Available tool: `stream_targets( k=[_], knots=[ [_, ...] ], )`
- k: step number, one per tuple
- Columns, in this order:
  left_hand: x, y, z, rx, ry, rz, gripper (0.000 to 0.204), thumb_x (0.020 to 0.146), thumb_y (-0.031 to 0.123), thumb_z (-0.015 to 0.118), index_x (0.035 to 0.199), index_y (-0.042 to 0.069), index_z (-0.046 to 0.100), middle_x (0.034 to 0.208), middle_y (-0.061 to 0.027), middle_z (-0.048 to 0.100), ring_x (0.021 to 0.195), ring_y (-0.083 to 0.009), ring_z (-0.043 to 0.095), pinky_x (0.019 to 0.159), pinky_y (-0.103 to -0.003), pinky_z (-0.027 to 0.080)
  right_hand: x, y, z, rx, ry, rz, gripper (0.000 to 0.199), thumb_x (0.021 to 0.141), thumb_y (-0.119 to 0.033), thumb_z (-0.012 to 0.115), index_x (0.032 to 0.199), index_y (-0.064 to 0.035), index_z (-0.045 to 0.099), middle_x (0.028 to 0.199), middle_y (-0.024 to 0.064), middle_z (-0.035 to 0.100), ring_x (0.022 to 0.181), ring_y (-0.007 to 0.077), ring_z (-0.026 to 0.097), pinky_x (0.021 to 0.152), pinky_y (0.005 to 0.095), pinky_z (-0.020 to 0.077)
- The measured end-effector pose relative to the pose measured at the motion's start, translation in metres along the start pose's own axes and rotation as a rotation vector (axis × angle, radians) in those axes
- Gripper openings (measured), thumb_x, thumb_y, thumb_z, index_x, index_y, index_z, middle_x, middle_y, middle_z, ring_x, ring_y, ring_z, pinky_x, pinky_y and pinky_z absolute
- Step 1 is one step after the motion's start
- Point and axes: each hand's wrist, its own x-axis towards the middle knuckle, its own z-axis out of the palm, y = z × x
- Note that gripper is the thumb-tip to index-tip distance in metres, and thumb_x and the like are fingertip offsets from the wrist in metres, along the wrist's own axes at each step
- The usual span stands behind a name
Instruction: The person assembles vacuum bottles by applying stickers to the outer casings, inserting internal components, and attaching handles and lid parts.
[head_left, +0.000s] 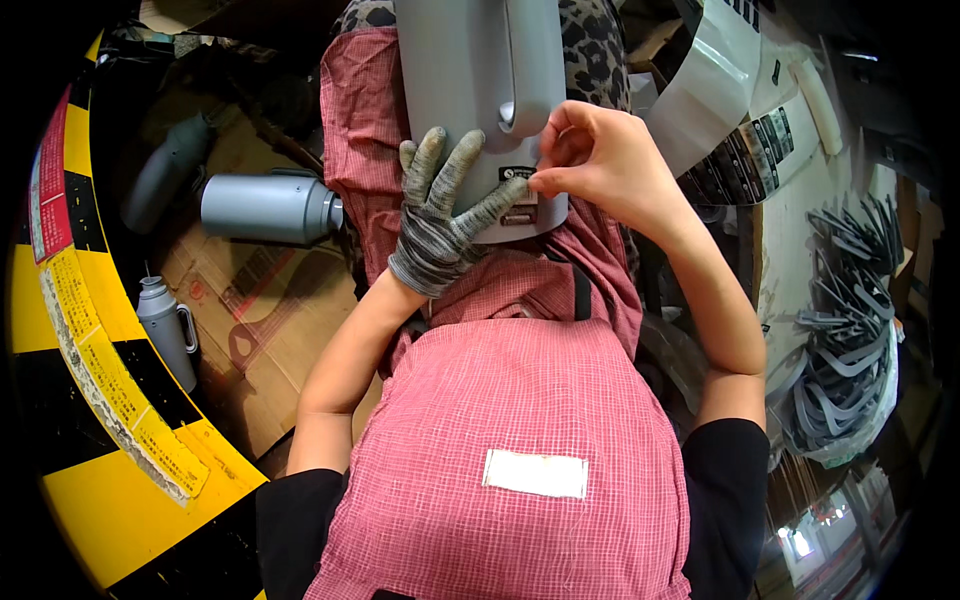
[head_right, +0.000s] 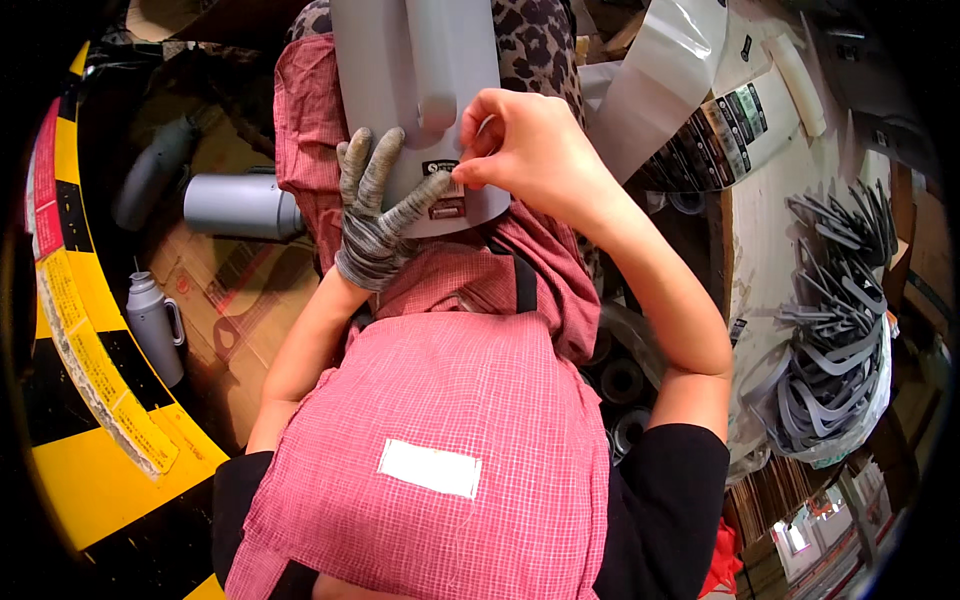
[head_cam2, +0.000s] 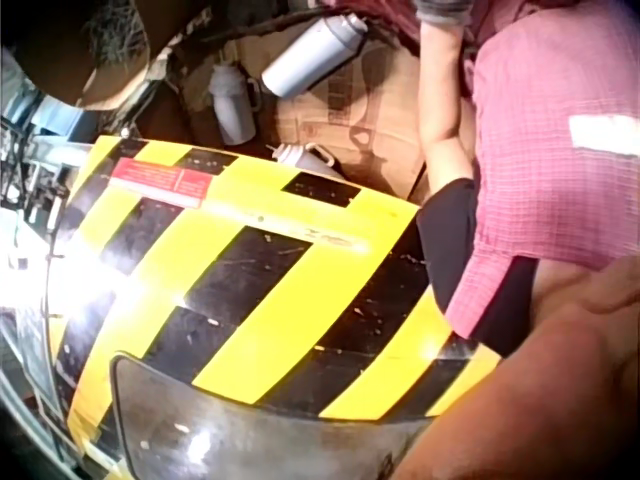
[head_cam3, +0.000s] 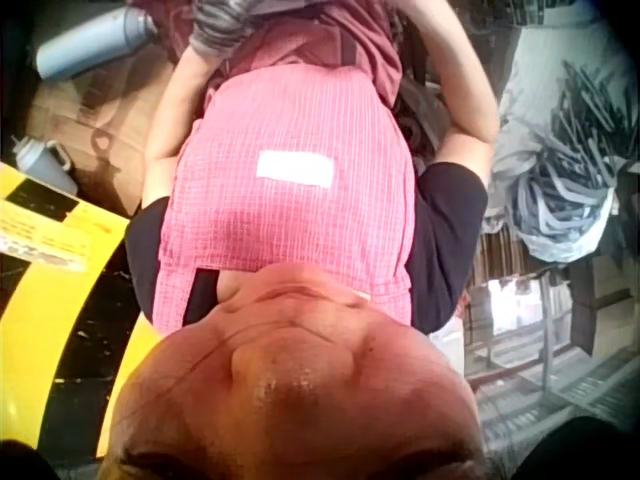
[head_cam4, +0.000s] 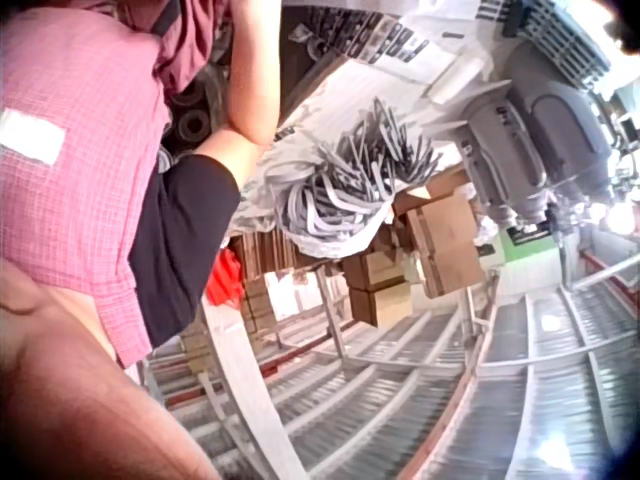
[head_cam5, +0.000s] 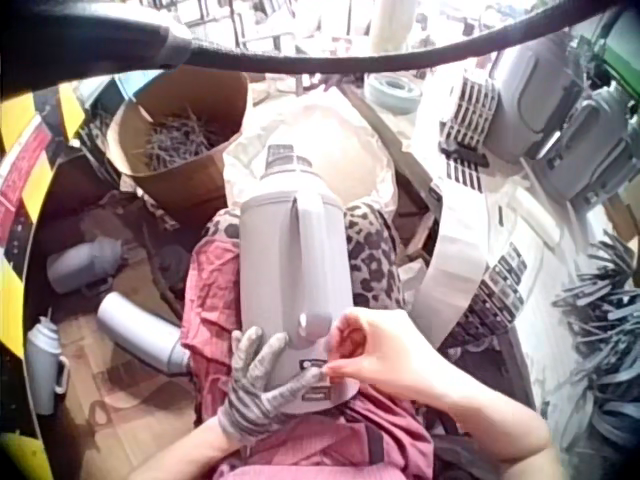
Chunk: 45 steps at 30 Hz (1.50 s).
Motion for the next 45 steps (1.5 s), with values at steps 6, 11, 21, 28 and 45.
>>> stream_targets(
  k=[6,11,21,28,45],
  knots=[
    [0.010,0.019,-0.008,0.213,-0.046,0.116,0.041,0.088,0.032,0.066,0.129,0.033,0.067,0.153,0.0002,0.048,0.152,-0.0366,0.024,0.120,-0.066,0.005,-0.009,0.045,-0.041,-0.376,0.317,-0.052,0.036,0.073,-0.019,0.088,0.089,-0.0009,0.062,0.083,0.0085,0.069,0.072,0.0171,0.065,0.069,0.0314,0.0530],
    [0.036,0.021,-0.035,-0.369,-0.323,0.497,0.031,0.093,0.029,0.056,0.117,0.015,0.070,0.116,-0.0033,0.073,0.119,-0.0199,0.065,0.118,-0.054,0.034,-0.035,0.040,-0.091,-0.152,0.438,-0.191,0.017,0.092,-0.013,0.072,0.103,-0.0007,0.069,0.094,-0.0010,0.069,0.087,0.0066,0.063,0.079,0.0226,0.0503],
    [0.206,-0.227,0.001,-1.014,-0.014,-0.685,0.037,0.103,0.021,0.058,0.138,0.008,0.059,0.123,-0.0043,0.066,0.113,-0.0130,0.058,0.098,-0.028,0.046,0.055,0.108,-0.242,-0.785,0.765,-0.492,0.041,0.098,-0.035,0.064,0.130,-0.0101,0.065,0.137,0.0147,0.062,0.132,0.0321,0.054,0.110,0.0401,0.0433],
    [0.226,-0.189,-0.043,-0.551,-0.192,-0.252,0.020,0.100,0.017,0.061,0.111,0.002,0.069,0.097,-0.0092,0.068,0.095,-0.0175,0.063,0.088,-0.030,0.050,0.023,0.100,-0.195,-1.054,0.723,-0.369,0.047,0.096,-0.033,0.066,0.135,-0.0073,0.061,0.146,0.0145,0.055,0.133,0.0378,0.052,0.110,0.0436,0.0429],
    [0.357,0.010,0.128,0.433,-0.563,0.584,0.058,0.099,0.040,0.047,0.153,0.022,0.040,0.165,-0.0027,0.029,0.153,-0.0200,0.025,0.122,-0.061,0.009,0.096,0.106,-0.326,-0.903,0.725,-0.303,0.051,0.084,-0.023,0.077,0.131,-0.0079,0.065,0.127,0.0090,0.060,0.117,0.0344,0.055,0.103,0.0414,0.0447]
  ],
)
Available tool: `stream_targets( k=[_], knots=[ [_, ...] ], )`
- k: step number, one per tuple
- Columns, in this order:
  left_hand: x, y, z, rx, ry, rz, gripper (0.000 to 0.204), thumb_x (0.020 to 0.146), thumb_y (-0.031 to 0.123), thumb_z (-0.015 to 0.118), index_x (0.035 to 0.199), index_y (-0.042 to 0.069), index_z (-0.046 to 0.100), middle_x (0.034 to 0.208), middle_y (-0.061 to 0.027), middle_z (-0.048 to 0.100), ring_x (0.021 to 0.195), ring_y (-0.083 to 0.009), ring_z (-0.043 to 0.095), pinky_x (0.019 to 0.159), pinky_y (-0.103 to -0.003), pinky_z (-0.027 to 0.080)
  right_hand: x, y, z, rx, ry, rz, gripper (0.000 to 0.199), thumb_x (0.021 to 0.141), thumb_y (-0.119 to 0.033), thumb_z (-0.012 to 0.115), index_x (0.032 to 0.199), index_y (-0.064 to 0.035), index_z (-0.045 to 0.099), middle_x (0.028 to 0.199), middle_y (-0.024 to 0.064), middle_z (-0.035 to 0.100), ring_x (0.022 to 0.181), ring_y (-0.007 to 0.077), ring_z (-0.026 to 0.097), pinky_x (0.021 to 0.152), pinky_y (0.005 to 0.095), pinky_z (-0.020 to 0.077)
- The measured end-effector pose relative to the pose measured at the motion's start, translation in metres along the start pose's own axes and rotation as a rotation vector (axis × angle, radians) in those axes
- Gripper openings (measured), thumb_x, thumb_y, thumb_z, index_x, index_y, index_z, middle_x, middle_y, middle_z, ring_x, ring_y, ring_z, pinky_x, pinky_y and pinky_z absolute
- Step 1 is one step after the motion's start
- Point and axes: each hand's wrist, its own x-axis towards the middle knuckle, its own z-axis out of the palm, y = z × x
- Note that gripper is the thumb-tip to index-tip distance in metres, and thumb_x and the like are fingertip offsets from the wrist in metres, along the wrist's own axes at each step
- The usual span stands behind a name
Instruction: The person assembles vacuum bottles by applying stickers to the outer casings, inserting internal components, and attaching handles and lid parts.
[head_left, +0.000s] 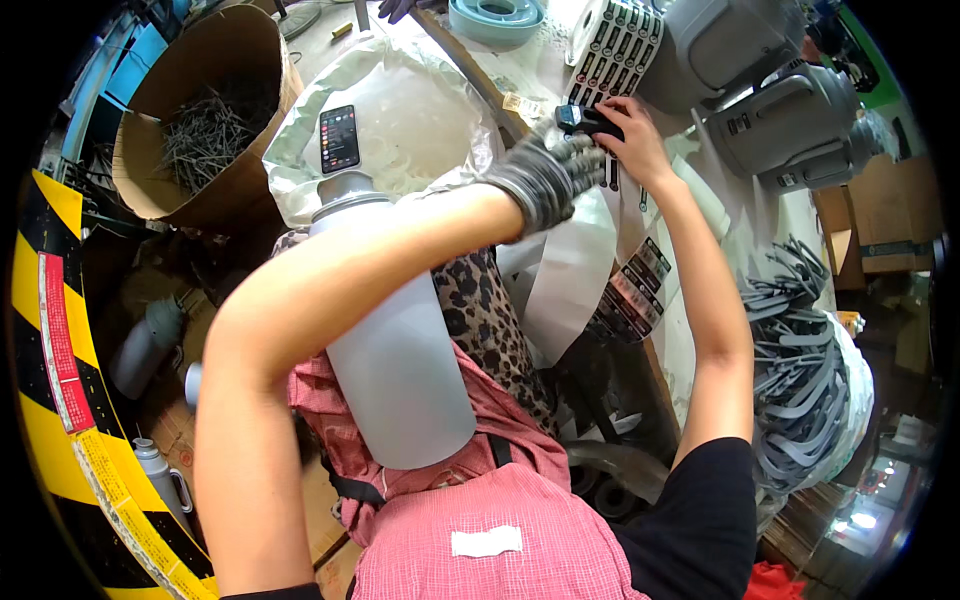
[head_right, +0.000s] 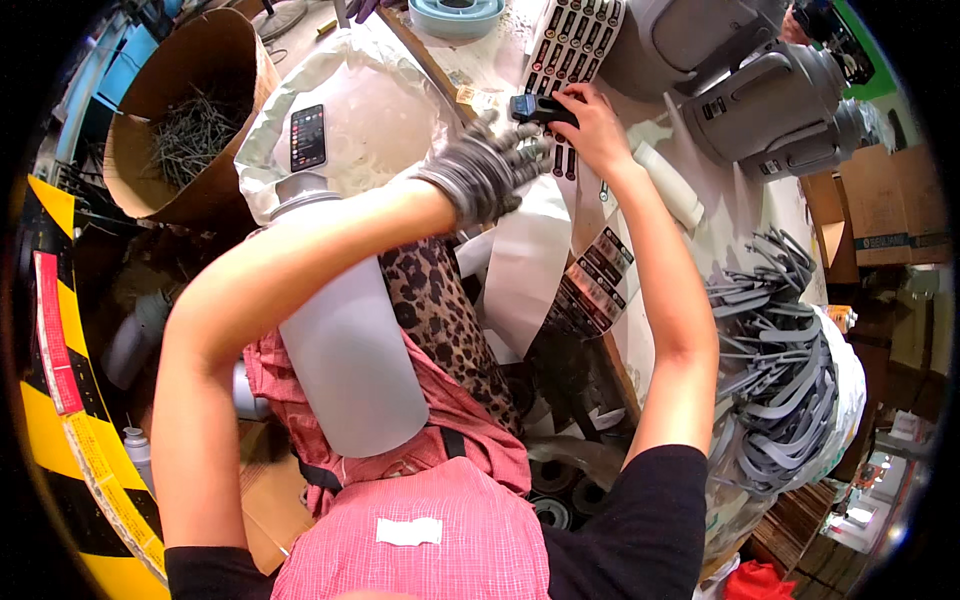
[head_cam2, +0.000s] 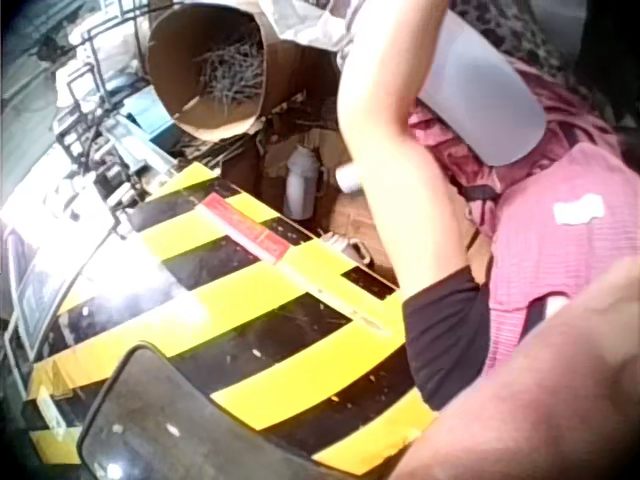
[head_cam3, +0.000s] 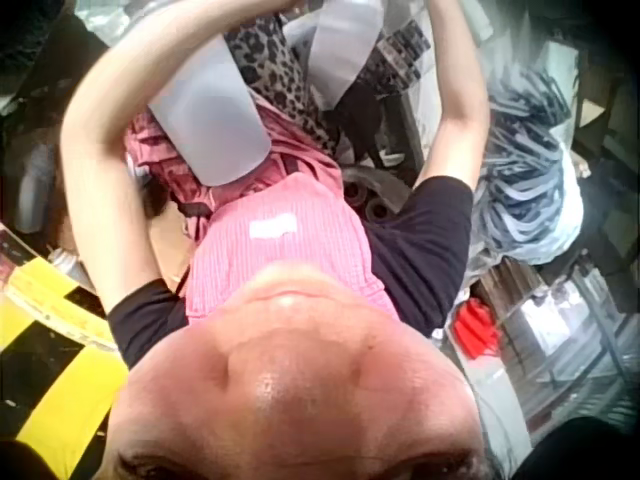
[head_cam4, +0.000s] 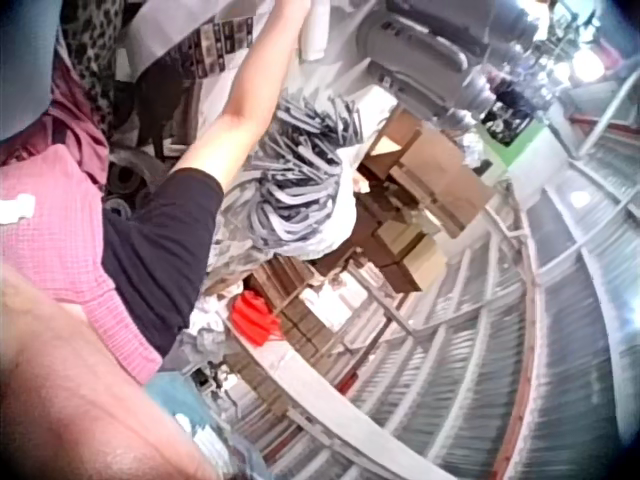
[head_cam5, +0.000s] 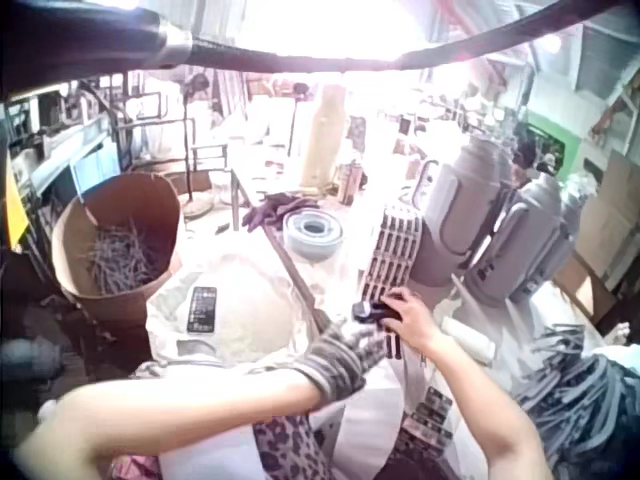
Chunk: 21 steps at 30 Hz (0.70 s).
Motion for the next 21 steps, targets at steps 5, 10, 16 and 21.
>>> stream_targets(
  k=[5,10,16,21],
  knots=[
    [0.009,0.024,0.031,-0.090,-0.083,-0.027,0.065,0.098,0.036,0.051,0.156,0.010,0.034,0.165,-0.0072,0.029,0.150,-0.0266,0.030,0.121,-0.055,0.023,0.027,0.003,0.007,-0.075,0.135,0.044,0.047,0.079,-0.022,0.082,0.124,-0.0147,0.069,0.118,0.0088,0.058,0.111,0.0321,0.058,0.096,0.0416,0.0491],
    [0.016,0.027,0.022,-0.179,-0.102,-0.037,0.071,0.096,0.039,0.056,0.156,0.010,0.032,0.165,-0.0086,0.027,0.151,-0.0270,0.027,0.121,-0.054,0.023,0.051,0.044,0.018,-0.036,0.272,-0.004,0.036,0.079,-0.023,0.082,0.112,-0.0135,0.072,0.111,0.0086,0.060,0.106,0.0317,0.060,0.091,0.0413,0.0504],
    [0.003,0.023,0.007,-0.251,-0.217,-0.079,0.069,0.098,0.042,0.050,0.157,0.010,0.031,0.165,-0.0070,0.027,0.152,-0.0262,0.025,0.123,-0.049,0.020,0.027,-0.013,0.026,0.136,0.249,-0.173,0.025,0.085,-0.031,0.078,0.105,-0.0159,0.079,0.113,0.0048,0.068,0.114,0.0272,0.057,0.100,0.0403,0.0450],
    [-0.068,0.001,-0.064,-0.674,-0.224,-0.151,0.049,0.098,0.035,0.060,0.139,0.009,0.059,0.138,-0.0094,0.062,0.123,-0.0231,0.061,0.109,-0.038,0.044,-0.019,-0.026,0.013,0.266,-0.016,-0.100,0.031,0.087,-0.028,0.076,0.116,-0.0142,0.076,0.124,0.0039,0.064,0.122,0.0245,0.049,0.109,0.0361,0.0345]
  ],
)
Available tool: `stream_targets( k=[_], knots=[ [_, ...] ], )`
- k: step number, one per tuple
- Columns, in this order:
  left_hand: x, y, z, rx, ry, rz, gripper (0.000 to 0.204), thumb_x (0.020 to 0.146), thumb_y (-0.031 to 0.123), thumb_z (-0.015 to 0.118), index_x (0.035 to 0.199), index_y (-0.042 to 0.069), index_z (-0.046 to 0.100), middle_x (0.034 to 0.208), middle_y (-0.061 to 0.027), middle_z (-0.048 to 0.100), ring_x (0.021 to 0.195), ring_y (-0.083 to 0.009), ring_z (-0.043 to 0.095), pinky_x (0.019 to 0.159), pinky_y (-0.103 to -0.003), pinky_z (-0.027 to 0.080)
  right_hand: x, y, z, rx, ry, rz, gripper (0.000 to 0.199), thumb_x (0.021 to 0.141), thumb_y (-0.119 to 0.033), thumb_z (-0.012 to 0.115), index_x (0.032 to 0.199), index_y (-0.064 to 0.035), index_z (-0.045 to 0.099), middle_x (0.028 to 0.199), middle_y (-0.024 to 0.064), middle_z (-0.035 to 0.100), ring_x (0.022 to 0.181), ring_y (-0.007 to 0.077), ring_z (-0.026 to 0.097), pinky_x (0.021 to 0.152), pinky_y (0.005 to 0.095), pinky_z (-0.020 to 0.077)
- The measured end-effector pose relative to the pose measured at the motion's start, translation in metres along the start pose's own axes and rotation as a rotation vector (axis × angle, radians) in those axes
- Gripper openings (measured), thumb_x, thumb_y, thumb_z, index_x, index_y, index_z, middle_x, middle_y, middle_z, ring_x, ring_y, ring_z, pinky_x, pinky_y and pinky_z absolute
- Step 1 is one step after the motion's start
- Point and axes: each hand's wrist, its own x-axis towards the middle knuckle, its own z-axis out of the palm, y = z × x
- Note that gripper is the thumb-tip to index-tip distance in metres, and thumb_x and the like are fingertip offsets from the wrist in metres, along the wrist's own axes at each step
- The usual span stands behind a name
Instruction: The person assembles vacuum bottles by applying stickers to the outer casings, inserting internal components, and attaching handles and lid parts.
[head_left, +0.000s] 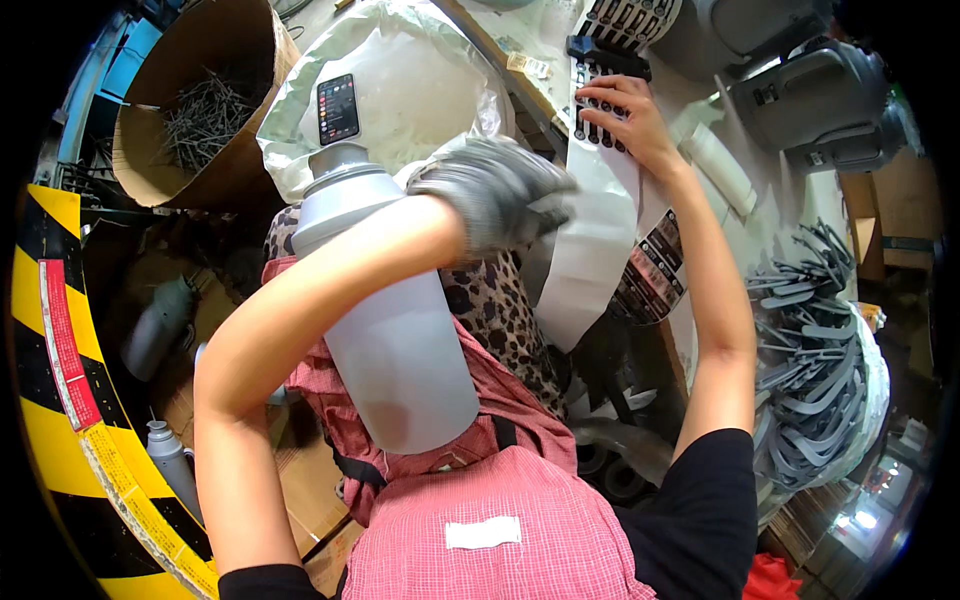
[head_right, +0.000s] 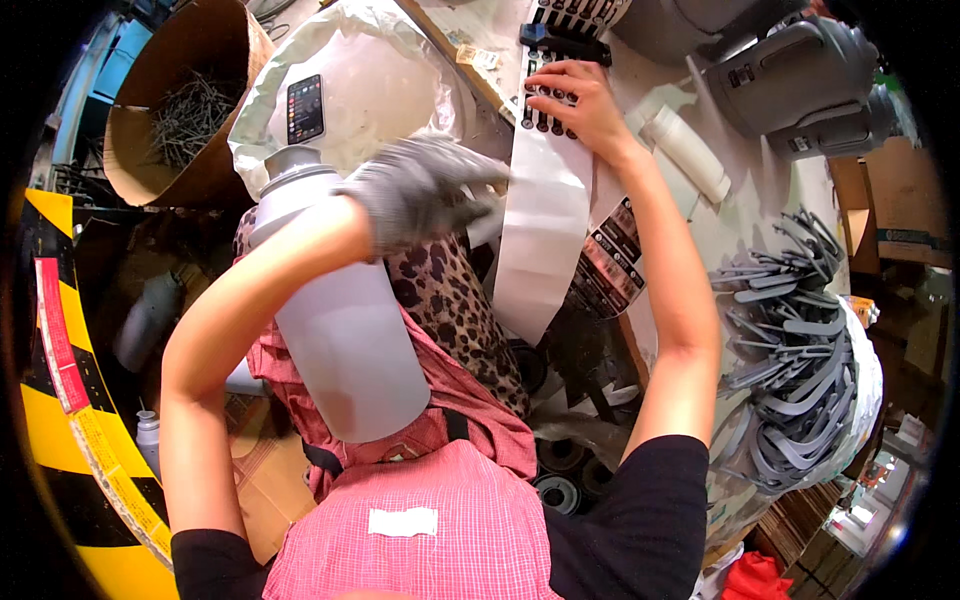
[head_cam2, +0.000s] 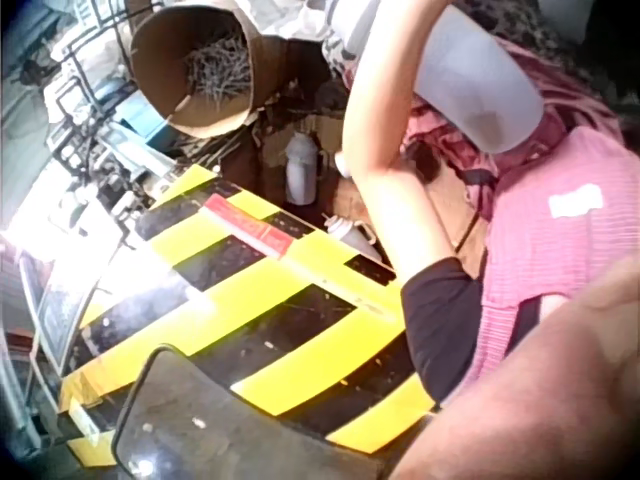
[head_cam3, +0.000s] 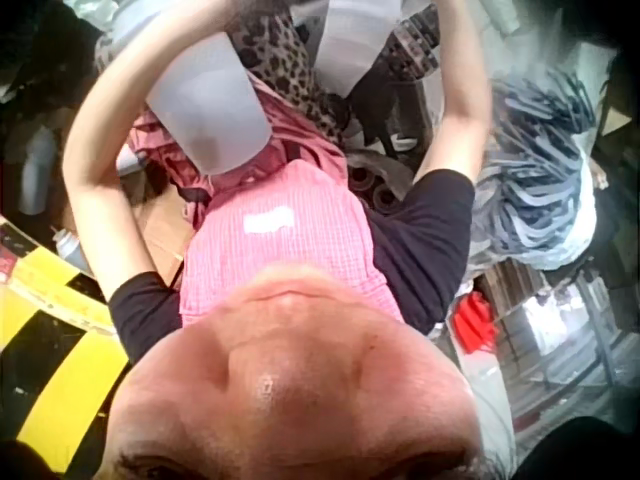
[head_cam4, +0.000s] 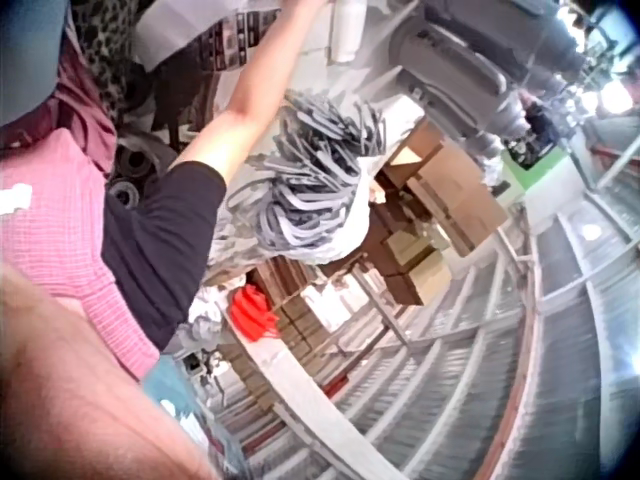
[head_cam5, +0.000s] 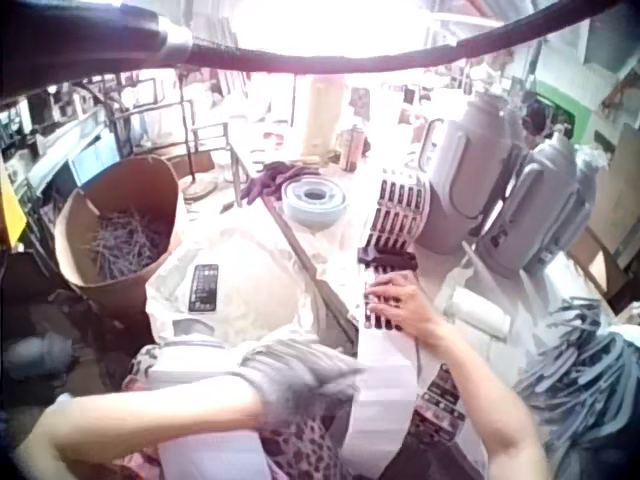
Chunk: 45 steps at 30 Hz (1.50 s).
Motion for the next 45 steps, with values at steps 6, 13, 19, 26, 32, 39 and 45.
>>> stream_targets(
  k=[6,13,19,26,32,39,45],
  knots=[
    [-0.119,-0.106,0.001,-0.453,0.994,-0.198,0.035,0.107,0.025,0.050,0.124,-0.002,0.065,0.116,-0.0105,0.071,0.106,-0.0172,0.065,0.098,-0.029,0.048,0.010,0.014,0.012,0.080,0.053,0.071,0.030,0.082,-0.029,0.080,0.110,-0.0171,0.079,0.116,0.0007,0.063,0.109,0.0238,0.051,0.100,0.0348,0.0410],
    [-0.202,-0.076,0.088,-0.697,1.272,-0.315,0.031,0.106,0.021,0.054,0.116,-0.004,0.068,0.112,-0.0100,0.071,0.104,-0.0177,0.066,0.098,-0.033,0.050,0.006,0.013,0.023,0.015,0.129,0.053,0.028,0.083,-0.029,0.078,0.109,-0.0169,0.079,0.118,0.0014,0.063,0.112,0.0242,0.053,0.101,0.0363,0.0410],
    [-0.234,-0.060,0.138,-0.691,1.416,-0.420,0.027,0.105,0.015,0.052,0.112,-0.005,0.069,0.108,-0.0110,0.073,0.102,-0.0190,0.066,0.100,-0.034,0.050,0.013,0.015,0.020,0.076,0.135,0.033,0.024,0.084,-0.022,0.078,0.105,-0.0090,0.078,0.106,0.0061,0.073,0.101,0.0208,0.065,0.093,0.0316,0.0473],
    [-0.251,-0.051,0.171,-0.900,1.451,-0.447,0.027,0.105,0.017,0.053,0.115,-0.003,0.067,0.109,-0.0110,0.072,0.102,-0.0190,0.067,0.099,-0.035,0.053,0.006,-0.006,0.013,0.088,0.140,0.335,0.023,0.079,-0.027,0.079,0.097,-0.0133,0.080,0.095,0.0041,0.076,0.084,0.0194,0.071,0.075,0.0317,0.0531],
    [-0.273,-0.027,0.181,-0.805,1.435,-0.617,0.030,0.105,0.024,0.056,0.109,-0.002,0.069,0.105,-0.0080,0.072,0.100,-0.0164,0.065,0.095,-0.031,0.050,-0.036,-0.127,0.018,-0.064,0.351,-0.063,0.009,0.079,-0.005,0.079,0.088,-0.0059,0.077,0.092,0.0061,0.073,0.081,0.0203,0.070,0.074,0.0309,0.0534],
    [-0.226,-0.016,0.118,-0.599,1.207,-0.328,0.043,0.108,0.036,0.044,0.109,0.000,0.068,0.098,-0.0079,0.071,0.090,-0.0185,0.065,0.084,-0.031,0.050,-0.054,-0.292,0.064,1.160,0.082,0.483,0.013,0.087,-0.001,0.077,0.097,0.0032,0.073,0.091,0.0058,0.074,0.082,0.0087,0.068,0.076,0.0208,0.0533],
    [-0.214,-0.023,0.095,-1.093,1.019,-0.280,0.049,0.105,0.049,0.049,0.104,0.005,0.070,0.090,0.0015,0.068,0.079,-0.0064,0.056,0.072,-0.025,0.046,-0.044,-0.323,0.106,1.264,0.252,0.564,0.012,0.087,-0.003,0.078,0.097,0.0019,0.073,0.091,0.0034,0.073,0.080,0.0060,0.065,0.074,0.0187,0.0501]
  ],
)
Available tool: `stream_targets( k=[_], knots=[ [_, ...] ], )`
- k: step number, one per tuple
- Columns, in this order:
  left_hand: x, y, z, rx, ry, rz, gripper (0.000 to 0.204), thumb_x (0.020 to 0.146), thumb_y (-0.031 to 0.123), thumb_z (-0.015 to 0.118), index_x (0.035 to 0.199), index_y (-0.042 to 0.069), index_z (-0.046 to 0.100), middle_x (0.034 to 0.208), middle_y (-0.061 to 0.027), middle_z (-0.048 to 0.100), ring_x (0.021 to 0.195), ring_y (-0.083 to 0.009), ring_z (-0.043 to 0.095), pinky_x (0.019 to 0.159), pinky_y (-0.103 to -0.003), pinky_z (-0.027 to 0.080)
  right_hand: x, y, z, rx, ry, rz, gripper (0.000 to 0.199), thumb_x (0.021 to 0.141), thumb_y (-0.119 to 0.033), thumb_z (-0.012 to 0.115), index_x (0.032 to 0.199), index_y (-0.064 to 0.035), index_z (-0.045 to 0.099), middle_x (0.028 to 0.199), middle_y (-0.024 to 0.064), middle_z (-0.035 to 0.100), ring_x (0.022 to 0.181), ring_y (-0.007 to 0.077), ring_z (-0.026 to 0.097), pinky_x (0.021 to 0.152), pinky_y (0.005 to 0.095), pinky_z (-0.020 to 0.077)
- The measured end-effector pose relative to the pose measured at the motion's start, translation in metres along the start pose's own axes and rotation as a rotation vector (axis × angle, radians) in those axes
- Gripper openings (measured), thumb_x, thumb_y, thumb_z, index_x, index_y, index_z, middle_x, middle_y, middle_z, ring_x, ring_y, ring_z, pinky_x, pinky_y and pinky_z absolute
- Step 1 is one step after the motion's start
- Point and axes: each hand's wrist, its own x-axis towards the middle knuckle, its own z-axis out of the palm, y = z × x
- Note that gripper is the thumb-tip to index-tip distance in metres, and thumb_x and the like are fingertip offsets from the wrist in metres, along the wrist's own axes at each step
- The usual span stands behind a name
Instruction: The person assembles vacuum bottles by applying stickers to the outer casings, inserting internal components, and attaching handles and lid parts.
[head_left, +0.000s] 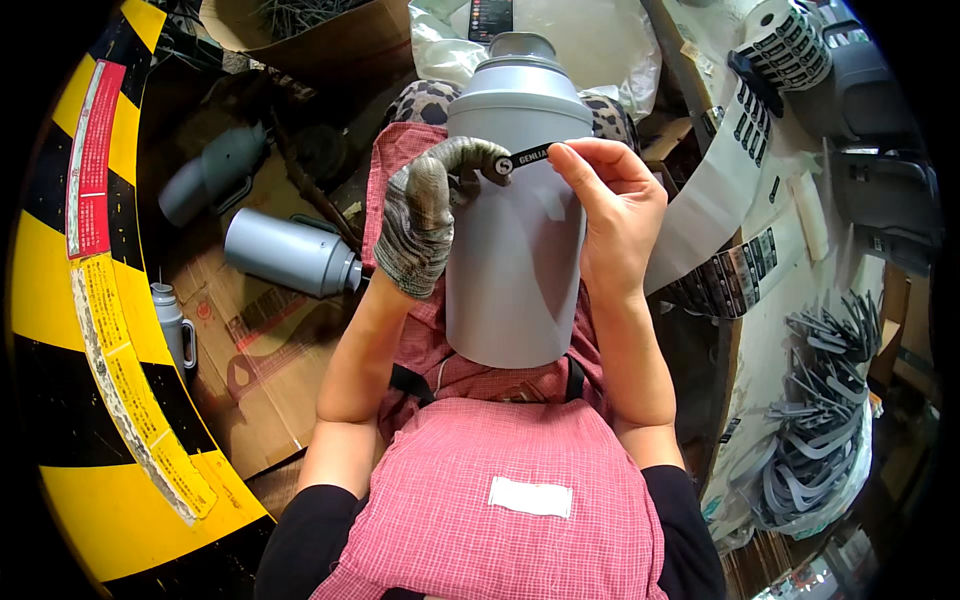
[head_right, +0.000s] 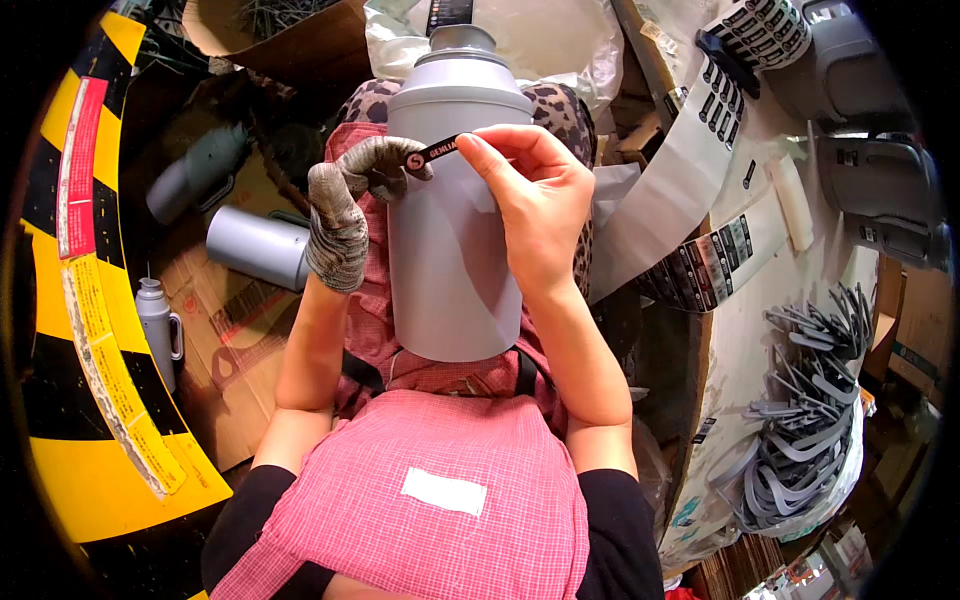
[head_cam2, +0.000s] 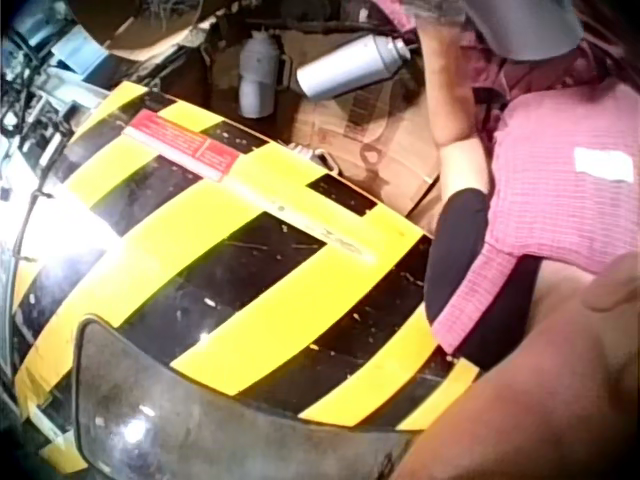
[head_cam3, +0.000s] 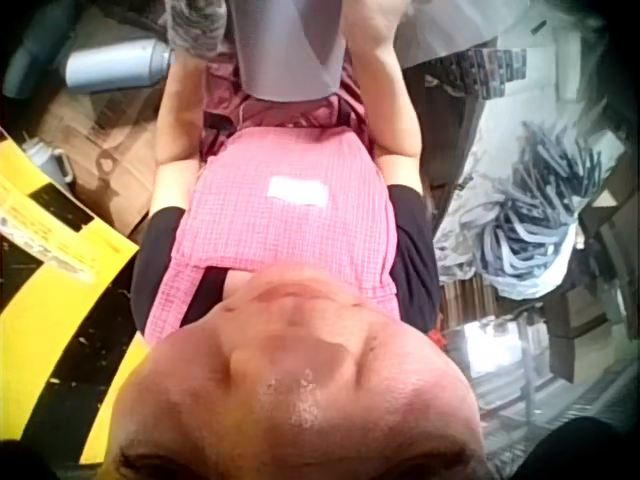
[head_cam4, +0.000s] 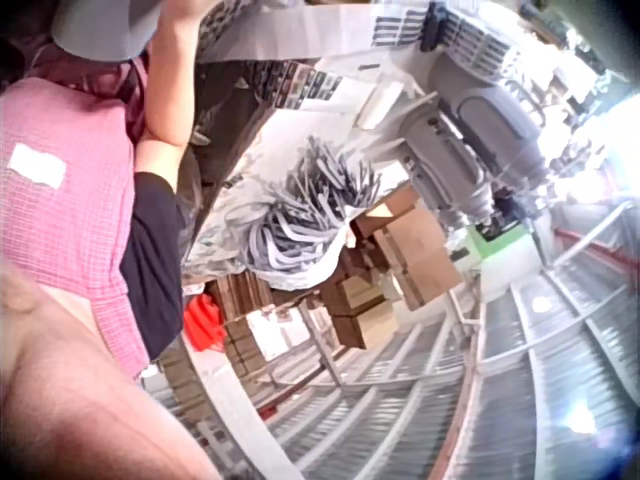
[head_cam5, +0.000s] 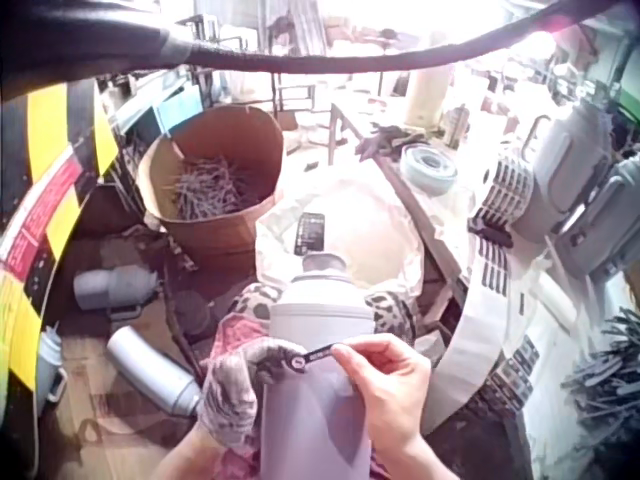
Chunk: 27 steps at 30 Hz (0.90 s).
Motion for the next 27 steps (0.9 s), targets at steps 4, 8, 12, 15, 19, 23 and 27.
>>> stream_targets(
  k=[4,8,12,15,19,23,27],
  knots=[
    [0.004,0.001,0.003,0.041,0.072,-0.092,0.016,0.096,0.020,0.072,0.096,0.003,0.069,0.083,0.0006,0.066,0.072,-0.0056,0.054,0.064,-0.022,0.045,-0.004,0.006,0.007,-0.053,0.056,-0.035,0.014,0.086,-0.005,0.080,0.097,0.0003,0.074,0.091,0.0020,0.072,0.080,0.0065,0.063,0.075,0.0195,0.0484],
    [0.023,-0.002,-0.004,0.164,0.116,-0.025,0.020,0.096,0.021,0.071,0.091,0.002,0.070,0.078,0.0042,0.064,0.071,-0.0040,0.053,0.065,-0.022,0.047,0.003,0.012,0.002,-0.397,0.089,-0.223,0.013,0.081,-0.011,0.084,0.092,-0.0052,0.078,0.107,0.0042,0.067,0.100,0.0133,0.059,0.090,0.0283,0.0444],
    [0.040,-0.010,-0.006,0.565,0.159,0.061,0.019,0.092,0.025,0.074,0.091,0.006,0.071,0.076,-0.0064,0.067,0.064,-0.0143,0.058,0.063,-0.031,0.049,0.015,0.019,0.003,-0.391,0.122,-0.214,0.013,0.078,-0.014,0.085,0.085,-0.0057,0.079,0.114,0.0048,0.060,0.113,0.0160,0.051,0.097,0.0313,0.0382],
    [0.044,-0.015,-0.006,0.767,0.157,0.135,0.020,0.091,0.029,0.073,0.090,0.008,0.072,0.079,-0.0120,0.068,0.065,-0.0253,0.062,0.065,-0.036,0.051,0.019,0.024,0.000,-0.210,0.118,-0.096,0.014,0.076,-0.013,0.086,0.084,-0.0037,0.078,0.109,0.0034,0.058,0.110,0.0158,0.051,0.097,0.0303,0.0383],
    [0.046,-0.014,-0.007,0.801,0.146,0.071,0.022,0.090,0.031,0.073,0.089,0.009,0.072,0.080,-0.0132,0.068,0.067,-0.0297,0.063,0.066,-0.038,0.052,0.022,0.022,0.003,-0.224,0.112,-0.075,0.015,0.075,-0.012,0.087,0.082,-0.0022,0.078,0.106,0.0024,0.056,0.108,0.0153,0.051,0.096,0.0296,0.0387],
    [0.046,-0.014,-0.009,0.828,0.160,0.130,0.021,0.090,0.030,0.073,0.090,0.009,0.072,0.080,-0.0138,0.068,0.068,-0.0300,0.063,0.066,-0.038,0.052,0.024,0.021,0.005,-0.262,0.108,-0.076,0.014,0.076,-0.011,0.086,0.082,-0.0025,0.077,0.105,0.0024,0.056,0.107,0.0155,0.051,0.096,0.0294,0.0389],
    [0.050,-0.014,-0.009,0.951,0.120,0.056,0.030,0.091,0.040,0.070,0.092,0.010,0.073,0.084,-0.0154,0.070,0.075,-0.0352,0.066,0.070,-0.043,0.052,0.027,0.024,0.003,-0.426,0.141,-0.155,0.013,0.077,-0.011,0.085,0.077,-0.0028,0.075,0.104,0.0025,0.056,0.108,0.0165,0.051,0.097,0.0308,0.0395]
  ],
)
